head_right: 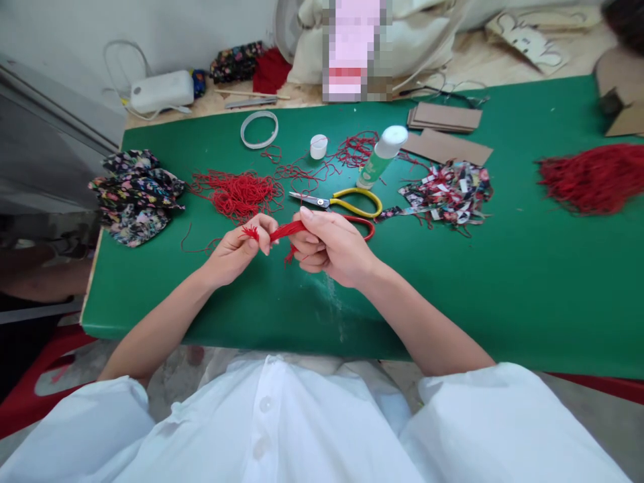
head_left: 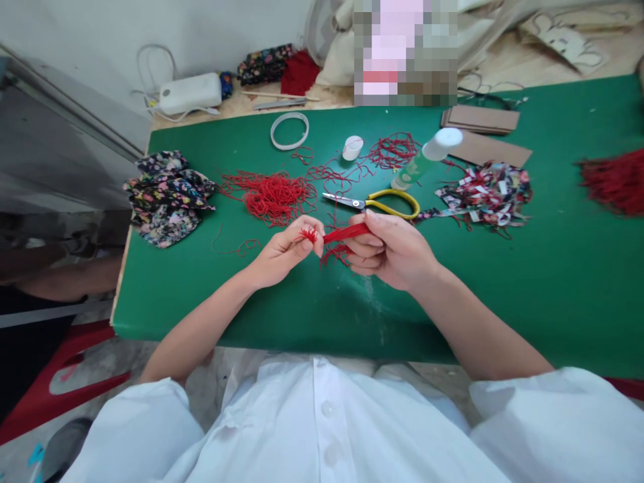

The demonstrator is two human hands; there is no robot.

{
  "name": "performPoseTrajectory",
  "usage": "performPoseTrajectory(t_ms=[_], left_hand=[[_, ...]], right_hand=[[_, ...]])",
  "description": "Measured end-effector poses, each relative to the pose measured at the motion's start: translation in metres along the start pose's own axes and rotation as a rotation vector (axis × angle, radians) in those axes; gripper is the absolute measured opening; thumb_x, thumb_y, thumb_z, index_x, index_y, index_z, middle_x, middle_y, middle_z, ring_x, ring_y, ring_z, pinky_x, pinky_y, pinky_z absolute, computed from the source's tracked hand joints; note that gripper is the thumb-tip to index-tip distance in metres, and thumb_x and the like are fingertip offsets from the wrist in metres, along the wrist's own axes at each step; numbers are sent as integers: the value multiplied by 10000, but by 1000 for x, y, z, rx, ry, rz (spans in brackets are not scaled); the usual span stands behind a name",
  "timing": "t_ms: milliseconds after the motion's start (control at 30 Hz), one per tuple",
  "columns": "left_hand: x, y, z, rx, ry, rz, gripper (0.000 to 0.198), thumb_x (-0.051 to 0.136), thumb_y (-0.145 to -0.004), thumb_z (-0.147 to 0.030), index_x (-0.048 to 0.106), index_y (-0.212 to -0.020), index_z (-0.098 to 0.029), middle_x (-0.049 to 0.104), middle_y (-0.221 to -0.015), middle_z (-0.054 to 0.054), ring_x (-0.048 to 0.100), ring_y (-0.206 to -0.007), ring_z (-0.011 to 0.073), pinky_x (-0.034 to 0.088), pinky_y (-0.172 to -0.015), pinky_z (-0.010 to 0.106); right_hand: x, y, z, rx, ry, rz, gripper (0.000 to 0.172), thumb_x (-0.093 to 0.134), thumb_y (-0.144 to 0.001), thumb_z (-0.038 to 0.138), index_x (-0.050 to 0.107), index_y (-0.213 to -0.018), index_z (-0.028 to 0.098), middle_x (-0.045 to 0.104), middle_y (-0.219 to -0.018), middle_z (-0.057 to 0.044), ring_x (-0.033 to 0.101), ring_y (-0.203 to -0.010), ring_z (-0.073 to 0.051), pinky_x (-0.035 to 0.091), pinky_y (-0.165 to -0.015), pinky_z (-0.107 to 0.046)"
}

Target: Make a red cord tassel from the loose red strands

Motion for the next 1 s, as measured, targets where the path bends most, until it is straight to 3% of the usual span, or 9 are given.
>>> performPoseTrajectory(t_ms=[100, 233, 367, 533, 733, 867, 1000], left_hand=[[2, -2, 6, -28, 3, 93, 494, 554, -824, -659, 685, -732, -191, 614, -1020, 84, 529, -1125, 186, 399, -1029, 311], [6, -3, 16, -86, 80, 172, 495, 555, -821, -663, 675, -750, -188, 627, -1093, 74, 570, -1064, 166, 407, -1028, 315], [7, -2, 20, -57, 135, 213, 447, 555, -852, -609, 681, -768, -188, 624, -1045, 62, 582, -1043, 157, 402, -1028, 311], [8, -2, 18, -89, 114, 175, 471, 556, -840, -634, 673, -738, -190, 611, -860, 49, 562, -1051, 165, 386, -1038, 292], [14, 0, 19, -135, 200, 157, 461, 566, -835, -634, 646, -752, -187, 575, -813, 20, 544, -818, 121, 425, -896, 267], [12, -1, 21, -38, 189, 121, 396, 536, -895, -547, 657, -766, -192, 573, -882, 31, 546, -919, 129, 415, -928, 270], [0, -5, 19, 185, 97, -10, 356, 531, -918, -492, 662, -770, -196, 560, -998, 44, 509, -1034, 131, 390, -996, 275]], right_hand=[[3, 2, 1, 78, -23, 80, 547, 568, -882, 588, 259, -631, 214, 164, -504, 99, 95, -383, -21, 109, -365, -165], [4, 3, 2, 123, -43, 110, 560, 580, -863, 609, 252, -634, 218, 160, -494, 105, 68, -375, -15, 94, -351, -154], [3, 4, 4, 178, -72, 93, 555, 558, -876, 615, 242, -643, 224, 141, -493, 108, 50, -368, -13, 77, -339, -147], [3, 4, 5, 219, -149, 97, 547, 590, -875, 570, 231, -646, 226, 136, -497, 105, 38, -371, -15, 47, -331, -154], [2, 1, 5, 236, -154, 23, 535, 513, -918, 577, 214, -647, 226, 135, -505, 98, 42, -364, -18, 40, -334, -159], [0, 1, 4, 187, -83, 34, 500, 532, -917, 537, 251, -652, 221, 158, -509, 98, 54, -376, -21, 54, -343, -163], [-4, 1, 2, 117, 78, 24, 459, 532, -917, 516, 309, -660, 209, 236, -515, 89, 128, -406, -31, 87, -372, -176]])
Point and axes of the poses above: each hand's wrist, its own y-axis away from the middle knuckle, its own x-axis out of the palm, z = x × y, the point moved 2 cm from there along -y, towards the middle knuckle
